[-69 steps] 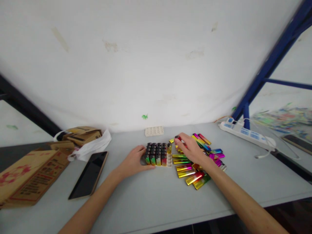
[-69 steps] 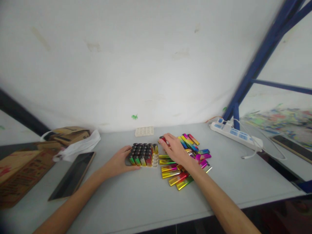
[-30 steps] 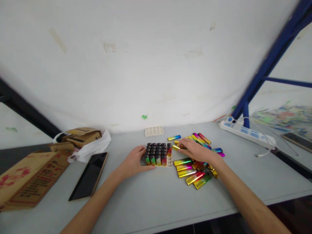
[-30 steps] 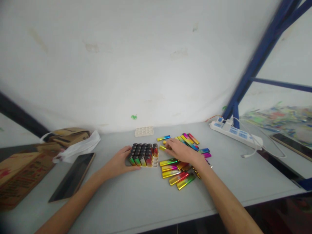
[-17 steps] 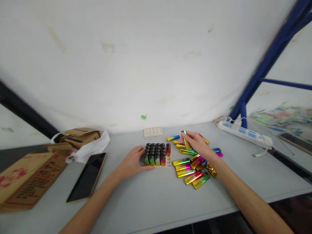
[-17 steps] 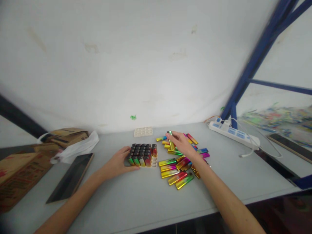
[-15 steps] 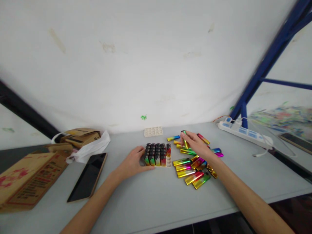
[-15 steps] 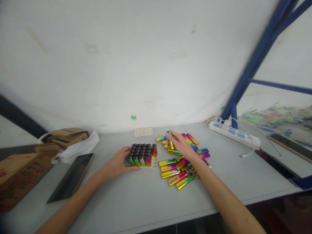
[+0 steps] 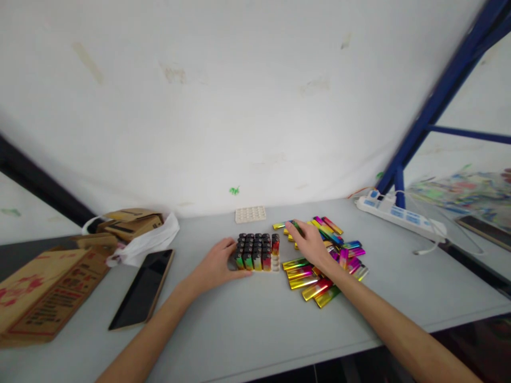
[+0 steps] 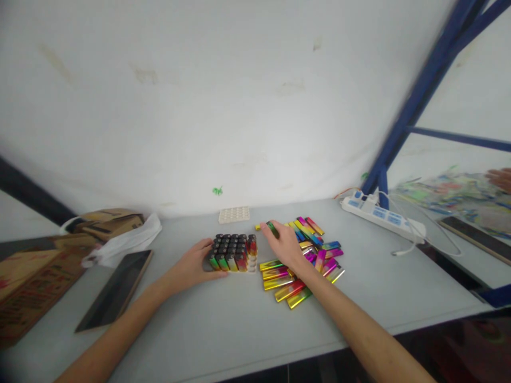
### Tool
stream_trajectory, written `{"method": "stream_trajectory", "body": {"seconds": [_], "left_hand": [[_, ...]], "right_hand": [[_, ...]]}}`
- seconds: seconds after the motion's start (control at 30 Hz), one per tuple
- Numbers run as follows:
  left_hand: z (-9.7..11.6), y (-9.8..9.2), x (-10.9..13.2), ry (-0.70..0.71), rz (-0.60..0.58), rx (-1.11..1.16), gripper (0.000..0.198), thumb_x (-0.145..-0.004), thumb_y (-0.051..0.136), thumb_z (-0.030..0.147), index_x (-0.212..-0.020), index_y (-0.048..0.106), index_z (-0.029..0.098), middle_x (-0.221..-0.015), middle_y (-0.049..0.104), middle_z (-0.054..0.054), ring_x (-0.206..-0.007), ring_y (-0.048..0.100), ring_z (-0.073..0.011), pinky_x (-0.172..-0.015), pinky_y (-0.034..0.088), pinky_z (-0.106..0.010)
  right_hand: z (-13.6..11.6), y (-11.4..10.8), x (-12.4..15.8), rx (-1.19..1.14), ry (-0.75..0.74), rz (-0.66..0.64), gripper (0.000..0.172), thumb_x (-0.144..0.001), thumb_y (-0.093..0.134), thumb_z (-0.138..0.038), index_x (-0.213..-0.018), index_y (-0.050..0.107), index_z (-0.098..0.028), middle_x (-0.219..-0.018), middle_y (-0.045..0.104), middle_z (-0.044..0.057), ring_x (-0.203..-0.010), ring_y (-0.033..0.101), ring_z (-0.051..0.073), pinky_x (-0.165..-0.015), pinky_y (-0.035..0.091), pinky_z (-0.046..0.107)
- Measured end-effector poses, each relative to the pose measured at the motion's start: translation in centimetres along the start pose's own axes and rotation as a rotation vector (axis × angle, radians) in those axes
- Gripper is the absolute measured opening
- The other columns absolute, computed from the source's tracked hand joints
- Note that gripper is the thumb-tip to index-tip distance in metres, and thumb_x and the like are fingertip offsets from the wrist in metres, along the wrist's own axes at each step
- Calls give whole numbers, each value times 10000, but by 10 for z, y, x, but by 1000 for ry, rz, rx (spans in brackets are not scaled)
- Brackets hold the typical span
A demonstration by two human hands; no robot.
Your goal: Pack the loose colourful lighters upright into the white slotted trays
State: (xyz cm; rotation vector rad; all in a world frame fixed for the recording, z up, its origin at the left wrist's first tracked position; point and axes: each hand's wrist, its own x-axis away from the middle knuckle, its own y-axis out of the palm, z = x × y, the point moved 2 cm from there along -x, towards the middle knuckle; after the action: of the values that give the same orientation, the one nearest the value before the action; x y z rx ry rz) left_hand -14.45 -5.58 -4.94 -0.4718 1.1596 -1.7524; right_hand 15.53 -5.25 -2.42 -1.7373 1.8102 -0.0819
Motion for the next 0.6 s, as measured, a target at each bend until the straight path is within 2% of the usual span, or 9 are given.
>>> {"method": "stream_trajectory", "body": {"seconds": [0.1, 0.27, 0.47, 0.6], "left_hand": [[1, 0, 0, 2, -4, 4, 645, -728, 902, 679, -1158, 785, 213, -1265, 735, -145, -1205, 692, -389, -1133, 541, -541], [3, -1, -1, 16, 8, 2, 614, -723, 900, 686, -1102, 791, 215, -1216, 748, -135, -1150, 709, -378, -1087, 570, -525], [0, 0, 0, -2, 3, -17, 667, -724, 897, 697, -1158, 774, 206, -1285, 731, -156, -1232, 691, -402, -1138, 546, -540], [0, 0, 0, 16, 4, -12, 626, -730, 900, 674, -1124, 776, 204, -1230, 739, -139, -1176, 706, -386, -1100, 568, -527]], "right_hand": [[0, 3, 1, 82, 25, -6, 495, -993, 521, -557, -621, 420, -245, -547, 414, -35, -572, 431, 159, -591, 286, 315], [5, 5, 0, 91, 35, 4, 403, -946, 476, -468, -612, 410, -253, -545, 430, -32, -551, 429, 160, -579, 282, 306], [1, -1, -2, 111, -1, 40, 468, -1016, 469, -585, -686, 418, -256, -586, 458, -36, -587, 444, 170, -601, 309, 308], [-10, -10, -1, 95, -63, -45, 456, -1099, 421, -579, -779, 467, -258, -634, 537, -29, -609, 518, 184, -634, 378, 313]]}}
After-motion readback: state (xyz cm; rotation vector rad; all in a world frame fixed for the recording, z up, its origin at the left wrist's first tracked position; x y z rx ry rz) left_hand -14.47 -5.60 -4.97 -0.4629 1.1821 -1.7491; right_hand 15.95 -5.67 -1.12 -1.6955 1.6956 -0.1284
